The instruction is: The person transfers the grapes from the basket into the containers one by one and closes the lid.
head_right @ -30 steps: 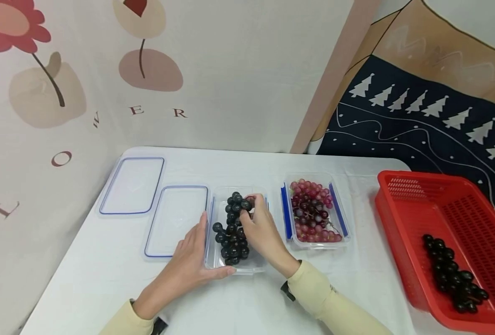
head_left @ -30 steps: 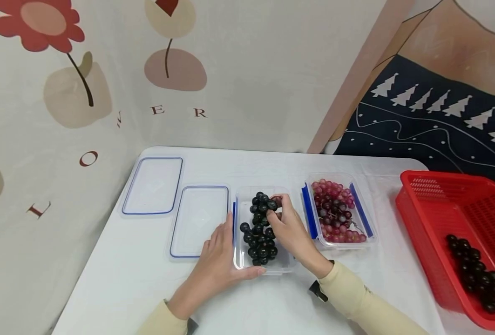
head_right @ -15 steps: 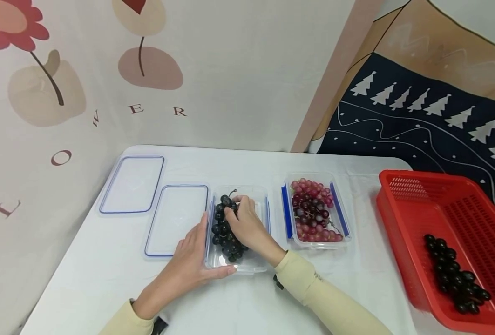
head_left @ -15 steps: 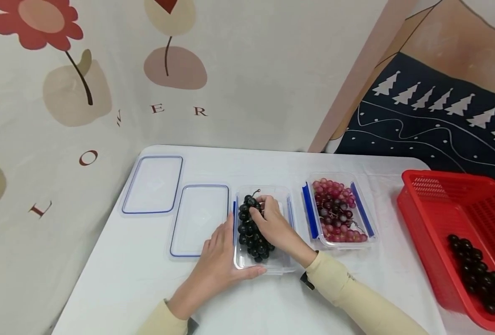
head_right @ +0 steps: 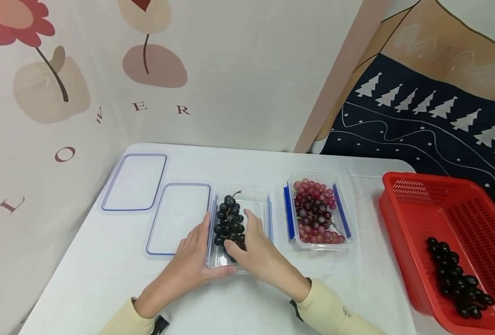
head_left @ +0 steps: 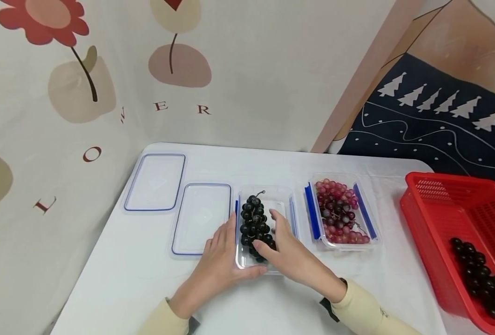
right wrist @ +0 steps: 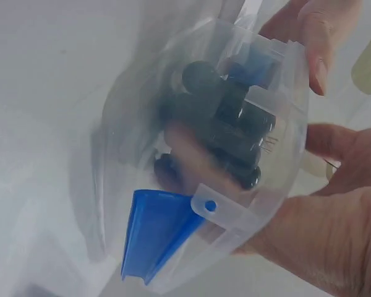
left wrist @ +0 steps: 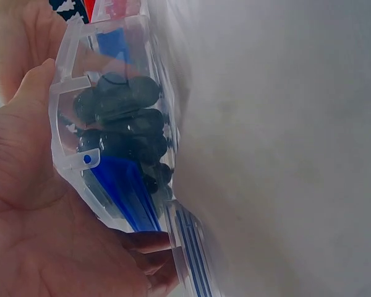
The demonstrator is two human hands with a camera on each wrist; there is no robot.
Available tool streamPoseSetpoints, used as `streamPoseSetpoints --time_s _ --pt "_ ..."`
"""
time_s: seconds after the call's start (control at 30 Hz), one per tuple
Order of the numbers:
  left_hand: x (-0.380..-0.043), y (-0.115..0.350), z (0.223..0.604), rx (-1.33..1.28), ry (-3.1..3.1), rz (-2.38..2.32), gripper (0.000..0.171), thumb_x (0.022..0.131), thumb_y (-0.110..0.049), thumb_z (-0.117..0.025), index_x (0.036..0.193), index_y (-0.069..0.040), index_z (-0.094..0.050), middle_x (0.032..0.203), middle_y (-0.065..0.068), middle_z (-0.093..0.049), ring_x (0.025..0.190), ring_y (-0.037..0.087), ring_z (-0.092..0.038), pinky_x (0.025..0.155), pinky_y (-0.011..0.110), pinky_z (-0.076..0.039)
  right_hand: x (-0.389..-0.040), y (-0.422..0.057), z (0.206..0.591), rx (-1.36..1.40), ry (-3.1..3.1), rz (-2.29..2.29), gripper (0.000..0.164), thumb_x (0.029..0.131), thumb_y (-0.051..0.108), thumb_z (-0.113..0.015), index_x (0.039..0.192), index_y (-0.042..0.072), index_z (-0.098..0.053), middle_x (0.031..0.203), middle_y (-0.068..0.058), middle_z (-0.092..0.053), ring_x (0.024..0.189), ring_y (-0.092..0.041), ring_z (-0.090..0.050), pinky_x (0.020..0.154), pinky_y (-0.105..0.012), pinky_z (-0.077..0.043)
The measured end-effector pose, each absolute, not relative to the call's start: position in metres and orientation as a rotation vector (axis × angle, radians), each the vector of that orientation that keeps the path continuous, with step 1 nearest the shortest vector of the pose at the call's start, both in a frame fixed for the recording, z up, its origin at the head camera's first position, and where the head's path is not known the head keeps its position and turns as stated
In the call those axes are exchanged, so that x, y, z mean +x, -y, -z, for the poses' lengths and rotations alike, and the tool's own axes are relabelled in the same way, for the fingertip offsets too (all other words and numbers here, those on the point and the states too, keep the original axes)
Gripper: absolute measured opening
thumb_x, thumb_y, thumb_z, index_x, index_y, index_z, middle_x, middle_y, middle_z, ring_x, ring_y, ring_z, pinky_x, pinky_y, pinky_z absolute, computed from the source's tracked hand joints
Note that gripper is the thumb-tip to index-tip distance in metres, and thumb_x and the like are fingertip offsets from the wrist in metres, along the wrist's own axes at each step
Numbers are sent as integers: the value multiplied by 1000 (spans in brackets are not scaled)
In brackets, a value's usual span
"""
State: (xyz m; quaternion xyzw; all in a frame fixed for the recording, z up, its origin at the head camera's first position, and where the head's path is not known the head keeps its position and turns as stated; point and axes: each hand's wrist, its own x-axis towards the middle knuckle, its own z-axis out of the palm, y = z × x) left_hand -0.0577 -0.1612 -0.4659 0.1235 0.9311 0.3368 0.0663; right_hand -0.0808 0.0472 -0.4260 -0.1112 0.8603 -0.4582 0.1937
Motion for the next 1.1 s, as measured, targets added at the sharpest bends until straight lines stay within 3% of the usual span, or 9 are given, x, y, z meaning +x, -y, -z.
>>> streamPoseSetpoints --time_s 0.3,0.47,0.67,0.9,1.03,1.1 --pt "-58 159 467 390 -2794 -1008 146 80 -72 -86 173 3 -2 175 31 -22 156 52 -29 117 71 -33 -81 -51 428 -355 -2294 1273 91 112 32 -60 173 3 -1 172 -37 -16 158 -50 -25 120 -72 -28" --pt "-59 158 467 398 -2795 -1007 145 80 -74 -85 173 3 -3 174 31 -22 157 52 -28 117 71 -33 -82 -53 428 -257 -2161 1406 96 109 33 -64 174 6 1 168 -42 -21 150 -57 -37 116 -73 -35" --pt "-59 158 465 376 -2797 -1005 145 80 -74 -85 172 4 -4 174 32 -23 157 51 -29 118 70 -33 -84 -51 430 -237 -2117 1440 98 108 33 -64 174 8 4 170 -39 -17 149 -56 -39 116 -74 -34" --pt "-56 159 466 371 -2793 -986 143 82 -75 -83 173 1 -3 176 29 -19 158 51 -26 120 72 -29 -83 -53 422 -359 -2537 1072 98 110 53 -61 176 11 -2 177 -26 -16 152 -50 -38 117 -70 -37" --pt "-56 159 464 375 -2797 -1014 142 82 -73 -85 173 1 -4 176 28 -21 157 50 -28 118 72 -32 -85 -49 422 -479 -2731 907 89 112 54 -57 176 12 -13 172 -21 -26 136 -45 -57 101 -61 -55" --pt "-56 160 464 382 -2795 -1030 142 82 -72 -85 173 1 -4 175 29 -22 157 51 -29 117 73 -33 -85 -48 423 -516 -2774 841 85 113 53 -56 176 12 -16 169 -20 -34 131 -42 -61 94 -58 -58"
